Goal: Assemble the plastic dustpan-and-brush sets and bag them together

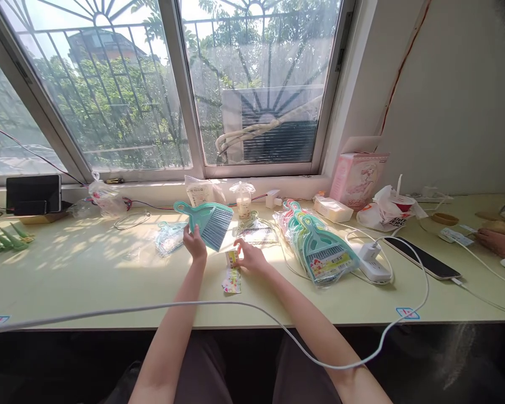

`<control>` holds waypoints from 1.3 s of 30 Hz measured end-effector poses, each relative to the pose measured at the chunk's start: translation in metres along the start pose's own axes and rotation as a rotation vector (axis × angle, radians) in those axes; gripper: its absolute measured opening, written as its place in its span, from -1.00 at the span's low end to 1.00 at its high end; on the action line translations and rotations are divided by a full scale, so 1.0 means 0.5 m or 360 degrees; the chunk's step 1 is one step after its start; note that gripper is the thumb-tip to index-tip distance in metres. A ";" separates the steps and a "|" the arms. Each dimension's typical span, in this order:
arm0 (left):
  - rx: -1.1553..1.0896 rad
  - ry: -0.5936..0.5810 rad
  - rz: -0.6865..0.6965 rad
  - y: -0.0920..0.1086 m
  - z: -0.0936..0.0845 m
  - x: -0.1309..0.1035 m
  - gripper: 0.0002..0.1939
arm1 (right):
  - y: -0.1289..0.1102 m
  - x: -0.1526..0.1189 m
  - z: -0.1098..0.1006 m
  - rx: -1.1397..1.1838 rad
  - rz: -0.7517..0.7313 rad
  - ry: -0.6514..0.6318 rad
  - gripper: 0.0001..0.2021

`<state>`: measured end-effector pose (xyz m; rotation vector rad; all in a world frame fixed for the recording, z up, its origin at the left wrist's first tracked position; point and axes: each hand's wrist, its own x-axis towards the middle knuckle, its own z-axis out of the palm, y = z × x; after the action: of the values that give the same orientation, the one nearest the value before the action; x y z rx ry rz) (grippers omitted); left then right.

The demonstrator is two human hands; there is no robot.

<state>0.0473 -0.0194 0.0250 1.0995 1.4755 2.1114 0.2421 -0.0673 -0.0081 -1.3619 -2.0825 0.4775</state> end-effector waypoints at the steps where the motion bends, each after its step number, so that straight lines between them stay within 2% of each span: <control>1: 0.0005 0.0002 0.0013 -0.001 0.001 -0.001 -0.67 | 0.000 0.000 0.000 -0.0060 -0.0007 0.0036 -0.46; 5: 0.0008 0.0042 0.0050 -0.002 0.007 -0.001 -0.66 | -0.001 -0.004 -0.001 -0.0249 -0.0117 0.0109 -0.63; 8: 0.0017 0.0037 0.0054 -0.002 0.008 -0.002 -0.64 | -0.001 -0.005 -0.001 -0.0318 -0.0285 0.0078 -0.84; 12: 0.0021 -0.0008 0.0051 0.001 0.005 -0.004 -0.62 | -0.002 -0.003 0.000 -0.0369 -0.0357 0.0047 -0.96; 16: 0.0081 -0.0019 0.0040 0.001 0.004 -0.004 -0.63 | -0.003 -0.004 0.002 -0.0373 -0.0367 0.0040 -0.90; 20: 0.0125 0.0008 0.0130 0.000 0.005 -0.004 -0.62 | -0.005 -0.004 0.002 -0.0352 -0.0358 0.0167 -0.89; 23: 0.0215 -0.0003 0.0387 0.005 0.005 -0.018 -0.62 | -0.008 -0.003 -0.002 -0.0217 -0.0332 0.0381 -0.86; 25: 0.0308 -0.0094 0.0615 0.008 0.007 -0.037 -0.60 | -0.009 -0.001 -0.003 -0.0056 -0.0360 0.0562 -0.70; 29: 0.0478 -0.0431 0.1127 0.011 0.012 -0.088 -0.59 | -0.006 0.007 0.000 0.0302 -0.0429 0.0835 -0.43; 33: 0.0538 -0.0761 0.1664 0.015 0.015 -0.121 -0.55 | 0.001 0.012 0.003 0.0573 -0.0307 0.1047 -0.39; 36: 0.0557 -0.0830 0.1869 0.017 0.014 -0.124 -0.49 | 0.003 0.012 0.001 0.0654 -0.0231 0.1143 -0.39; 39: 0.0600 -0.0867 0.1934 0.015 0.014 -0.121 -0.45 | 0.000 0.009 -0.002 0.0653 -0.0189 0.1165 -0.38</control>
<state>0.0924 -0.0576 0.0087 2.9640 0.9923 1.7662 0.2412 -0.0633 -0.0060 -0.9639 -1.3609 0.2728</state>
